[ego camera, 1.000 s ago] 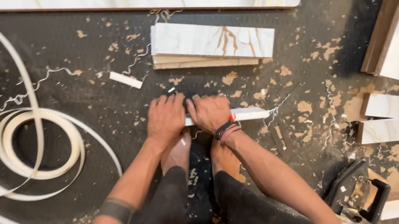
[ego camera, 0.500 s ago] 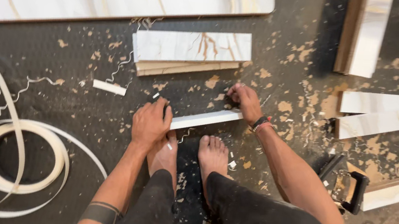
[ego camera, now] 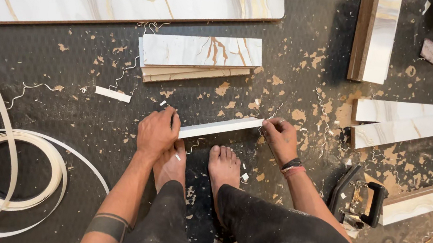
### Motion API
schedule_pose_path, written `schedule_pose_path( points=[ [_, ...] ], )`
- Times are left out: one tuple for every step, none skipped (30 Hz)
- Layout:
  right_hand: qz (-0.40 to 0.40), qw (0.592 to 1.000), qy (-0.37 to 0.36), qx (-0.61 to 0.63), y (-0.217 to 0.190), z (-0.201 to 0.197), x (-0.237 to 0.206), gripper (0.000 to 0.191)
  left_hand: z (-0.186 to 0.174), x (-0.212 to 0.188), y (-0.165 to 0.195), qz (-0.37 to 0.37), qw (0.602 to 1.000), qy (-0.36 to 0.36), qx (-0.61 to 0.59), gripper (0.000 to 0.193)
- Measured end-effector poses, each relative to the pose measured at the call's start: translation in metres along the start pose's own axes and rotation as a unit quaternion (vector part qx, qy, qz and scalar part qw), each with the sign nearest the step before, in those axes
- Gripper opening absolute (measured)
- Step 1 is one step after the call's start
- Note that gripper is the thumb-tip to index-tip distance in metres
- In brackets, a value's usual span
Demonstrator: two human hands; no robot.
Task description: The person sits on the workshop floor and uses a hand plane to trim white plastic edge banding strips, holding each strip against their leg and planing along its length. They set trimmed strips aside with other finished pieces and pick up new strips from a coil to continue trimming.
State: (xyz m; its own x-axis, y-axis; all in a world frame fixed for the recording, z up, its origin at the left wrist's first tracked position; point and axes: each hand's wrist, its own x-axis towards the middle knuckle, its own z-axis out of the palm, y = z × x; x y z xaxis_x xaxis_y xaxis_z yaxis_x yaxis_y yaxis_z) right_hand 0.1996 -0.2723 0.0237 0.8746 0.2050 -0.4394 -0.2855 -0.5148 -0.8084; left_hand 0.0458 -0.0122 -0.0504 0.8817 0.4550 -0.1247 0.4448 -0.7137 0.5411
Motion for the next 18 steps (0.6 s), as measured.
schedule_pose_path(
  points=[
    [-0.017, 0.998, 0.027, -0.053, -0.003, 0.000, -0.002, 0.026, 0.000, 0.000, 0.000, -0.002, 1.000, 0.000, 0.004, 0.024],
    [-0.045, 0.984, 0.049, -0.164, -0.005, 0.001, -0.006, 0.025, 0.000, -0.001, 0.000, 0.000, 1.000, 0.003, 0.003, 0.024],
    [-0.073, 0.957, 0.069, -0.273, -0.006, 0.003, -0.010, 0.024, 0.000, -0.001, 0.000, 0.001, 1.000, 0.007, 0.002, 0.023],
    [-0.100, 0.916, 0.089, -0.378, -0.007, 0.004, -0.013, 0.024, 0.000, -0.001, -0.001, 0.003, 1.000, 0.010, 0.002, 0.023],
    [-0.143, 0.907, 0.080, -0.387, -0.008, 0.005, -0.014, 0.022, 0.000, -0.002, -0.001, 0.001, 1.000, 0.007, 0.002, 0.023],
    [-0.187, 0.896, 0.072, -0.395, -0.007, 0.005, -0.014, 0.021, 0.001, -0.001, -0.002, 0.000, 1.000, 0.003, 0.002, 0.023],
    [-0.231, 0.884, 0.065, -0.402, -0.004, 0.005, -0.013, 0.019, 0.001, -0.001, -0.002, 0.001, 1.000, 0.001, 0.002, 0.023],
    [-0.195, 0.929, 0.060, -0.309, -0.001, 0.004, -0.011, 0.018, 0.001, 0.000, -0.003, 0.002, 1.000, 0.004, 0.003, 0.023],
    [-0.157, 0.963, 0.054, -0.213, 0.003, 0.001, -0.007, 0.018, 0.001, 0.001, -0.003, 0.003, 1.000, 0.005, 0.003, 0.023],
    [-0.118, 0.985, 0.046, -0.114, 0.007, -0.002, -0.001, 0.018, 0.001, 0.002, -0.003, 0.003, 1.000, 0.008, 0.004, 0.024],
    [-0.051, 0.998, 0.038, -0.005, 0.012, -0.005, 0.002, 0.017, 0.000, 0.002, -0.004, -0.001, 1.000, 0.003, 0.001, 0.024],
    [0.018, 0.994, 0.031, 0.104, 0.017, -0.009, 0.004, 0.018, 0.000, 0.003, -0.004, -0.004, 1.000, -0.003, -0.001, 0.024],
    [0.084, 0.973, 0.023, 0.211, 0.022, -0.011, 0.007, 0.021, 0.000, 0.003, -0.005, -0.007, 1.000, -0.007, -0.003, 0.024],
    [0.081, 0.971, 0.021, 0.222, 0.025, -0.013, 0.009, 0.021, -0.001, 0.004, -0.006, -0.002, 1.000, -0.003, -0.007, 0.024],
    [0.081, 0.969, 0.019, 0.232, 0.028, -0.015, 0.009, 0.021, -0.001, 0.004, -0.006, 0.002, 1.000, 0.000, -0.011, 0.024],
    [0.081, 0.967, 0.018, 0.242, 0.031, -0.017, 0.009, 0.021, -0.001, 0.004, -0.006, 0.006, 1.000, 0.001, -0.015, 0.025],
    [0.099, 0.958, 0.019, 0.267, 0.033, -0.019, 0.009, 0.019, -0.001, 0.004, -0.006, 0.003, 1.000, 0.000, -0.010, 0.025],
    [0.115, 0.949, 0.020, 0.292, 0.033, -0.020, 0.009, 0.018, -0.001, 0.004, -0.006, 0.000, 1.000, 0.001, -0.006, 0.025]
  ],
)
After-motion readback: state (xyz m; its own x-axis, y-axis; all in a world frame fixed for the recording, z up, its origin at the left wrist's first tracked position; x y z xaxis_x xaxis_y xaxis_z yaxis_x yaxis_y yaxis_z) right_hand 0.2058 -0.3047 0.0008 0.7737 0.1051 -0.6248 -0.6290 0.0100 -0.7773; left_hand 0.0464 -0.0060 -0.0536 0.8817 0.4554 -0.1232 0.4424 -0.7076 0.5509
